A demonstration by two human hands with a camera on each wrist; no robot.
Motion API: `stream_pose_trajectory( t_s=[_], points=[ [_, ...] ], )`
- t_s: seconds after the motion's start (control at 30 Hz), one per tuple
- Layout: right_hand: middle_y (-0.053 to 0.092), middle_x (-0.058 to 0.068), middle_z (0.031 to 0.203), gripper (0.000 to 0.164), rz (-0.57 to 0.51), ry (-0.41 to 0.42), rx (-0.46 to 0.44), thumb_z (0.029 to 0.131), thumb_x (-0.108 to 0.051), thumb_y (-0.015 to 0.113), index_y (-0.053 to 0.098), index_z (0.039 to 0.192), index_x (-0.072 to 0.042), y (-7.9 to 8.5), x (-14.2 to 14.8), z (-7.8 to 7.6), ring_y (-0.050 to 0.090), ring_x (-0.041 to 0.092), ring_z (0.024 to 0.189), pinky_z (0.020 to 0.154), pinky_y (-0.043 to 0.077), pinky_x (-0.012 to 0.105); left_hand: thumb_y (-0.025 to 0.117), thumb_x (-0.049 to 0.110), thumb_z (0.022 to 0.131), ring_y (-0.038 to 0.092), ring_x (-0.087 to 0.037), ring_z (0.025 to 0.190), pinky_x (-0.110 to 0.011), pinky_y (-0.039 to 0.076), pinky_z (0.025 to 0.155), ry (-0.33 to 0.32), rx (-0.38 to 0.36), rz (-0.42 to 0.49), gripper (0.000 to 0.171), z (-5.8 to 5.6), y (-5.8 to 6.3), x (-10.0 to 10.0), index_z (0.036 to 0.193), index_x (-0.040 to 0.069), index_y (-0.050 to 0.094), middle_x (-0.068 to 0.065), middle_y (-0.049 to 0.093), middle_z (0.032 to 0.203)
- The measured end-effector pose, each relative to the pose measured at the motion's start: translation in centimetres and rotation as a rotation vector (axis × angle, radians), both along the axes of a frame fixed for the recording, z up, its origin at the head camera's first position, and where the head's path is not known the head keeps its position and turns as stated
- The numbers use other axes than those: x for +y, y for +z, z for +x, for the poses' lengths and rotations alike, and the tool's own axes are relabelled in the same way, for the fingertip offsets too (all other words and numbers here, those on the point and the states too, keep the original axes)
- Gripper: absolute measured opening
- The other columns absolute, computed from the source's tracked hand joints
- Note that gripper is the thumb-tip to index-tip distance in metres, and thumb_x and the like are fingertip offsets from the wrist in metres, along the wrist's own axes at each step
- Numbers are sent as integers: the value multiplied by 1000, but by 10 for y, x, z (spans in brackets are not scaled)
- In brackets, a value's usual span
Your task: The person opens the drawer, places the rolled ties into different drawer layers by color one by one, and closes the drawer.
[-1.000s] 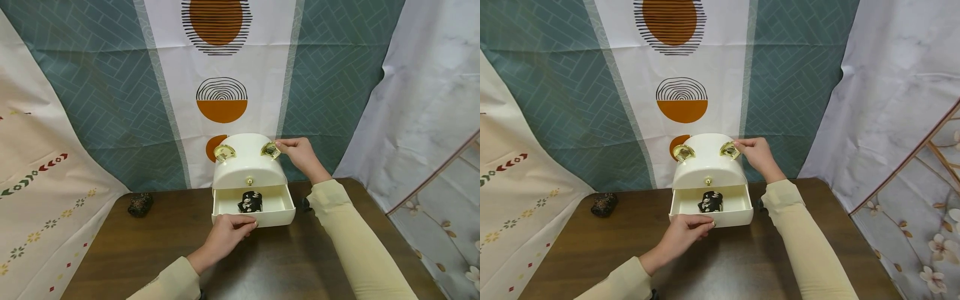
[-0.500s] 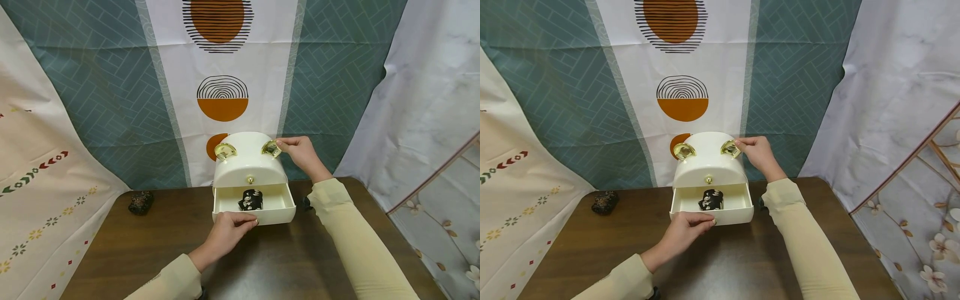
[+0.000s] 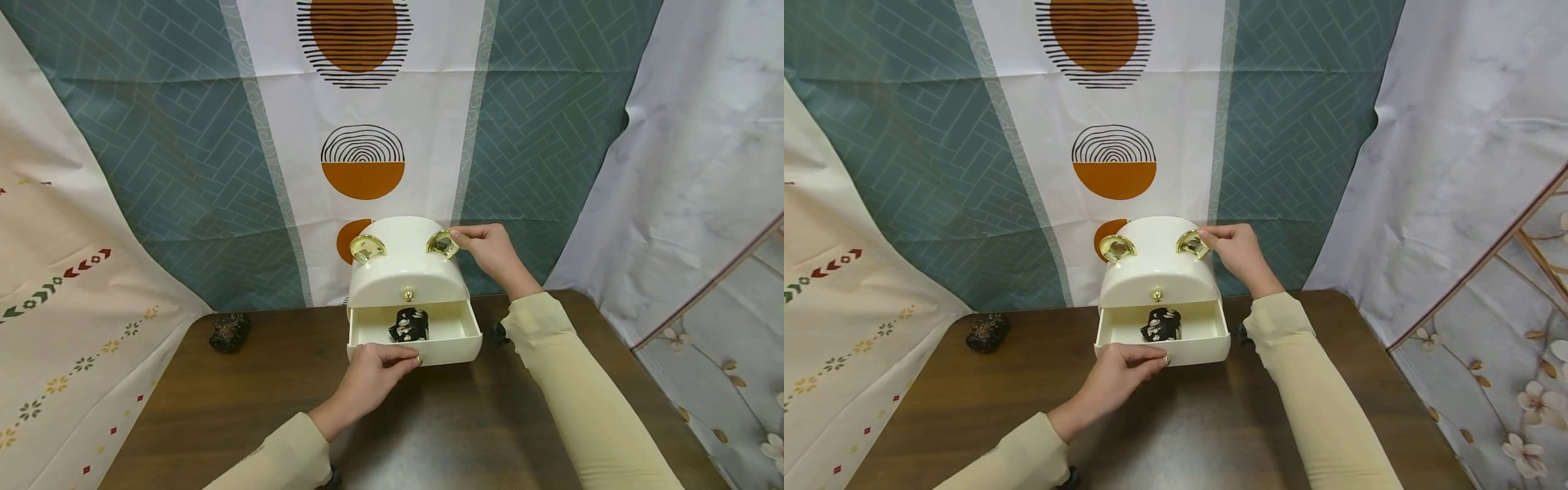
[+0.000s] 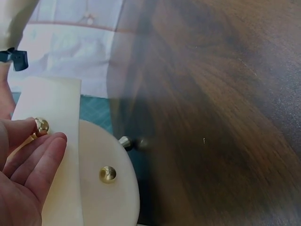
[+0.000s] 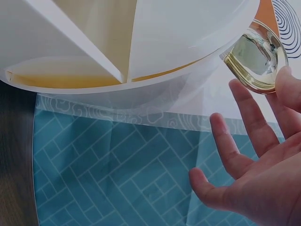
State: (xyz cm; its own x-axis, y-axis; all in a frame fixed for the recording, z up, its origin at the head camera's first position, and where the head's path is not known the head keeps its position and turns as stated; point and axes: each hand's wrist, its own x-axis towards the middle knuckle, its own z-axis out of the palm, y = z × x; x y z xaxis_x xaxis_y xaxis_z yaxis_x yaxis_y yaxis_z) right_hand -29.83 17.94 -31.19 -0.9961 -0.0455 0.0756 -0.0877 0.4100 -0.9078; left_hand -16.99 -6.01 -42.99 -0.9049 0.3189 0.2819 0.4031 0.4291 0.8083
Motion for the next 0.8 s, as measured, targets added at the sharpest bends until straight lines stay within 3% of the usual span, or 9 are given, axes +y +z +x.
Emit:
stream_pose_trajectory(
  t_s=[0.23,0.5,0.8],
  points=[
    [62,7,125,37,9,-1,5,89,-40,62,67,117,-16,0,0,0,49,25,126,104,38,50,72,23,82,66,4,86,-17,53,71,4,-16,2,12,-5,0,0,93,24,76,14,72,94],
    [63,7,124,38,7,-3,10,88,-41,62,67,117,-17,1,0,-1,50,25,125,104,39,50,71,22,83,64,-1,72,-20,53,63,3,-73,35,13,-11,-1,1,95,22,76,12,72,94],
    [61,6,126,38,4,4,-3,89,-41,62,67,117,-16,1,0,0,48,25,127,104,38,50,71,19,84,66,-10,72,-24,56,65,-39,-206,189,15,-11,-9,0,98,16,75,2,73,91]
  ],
)
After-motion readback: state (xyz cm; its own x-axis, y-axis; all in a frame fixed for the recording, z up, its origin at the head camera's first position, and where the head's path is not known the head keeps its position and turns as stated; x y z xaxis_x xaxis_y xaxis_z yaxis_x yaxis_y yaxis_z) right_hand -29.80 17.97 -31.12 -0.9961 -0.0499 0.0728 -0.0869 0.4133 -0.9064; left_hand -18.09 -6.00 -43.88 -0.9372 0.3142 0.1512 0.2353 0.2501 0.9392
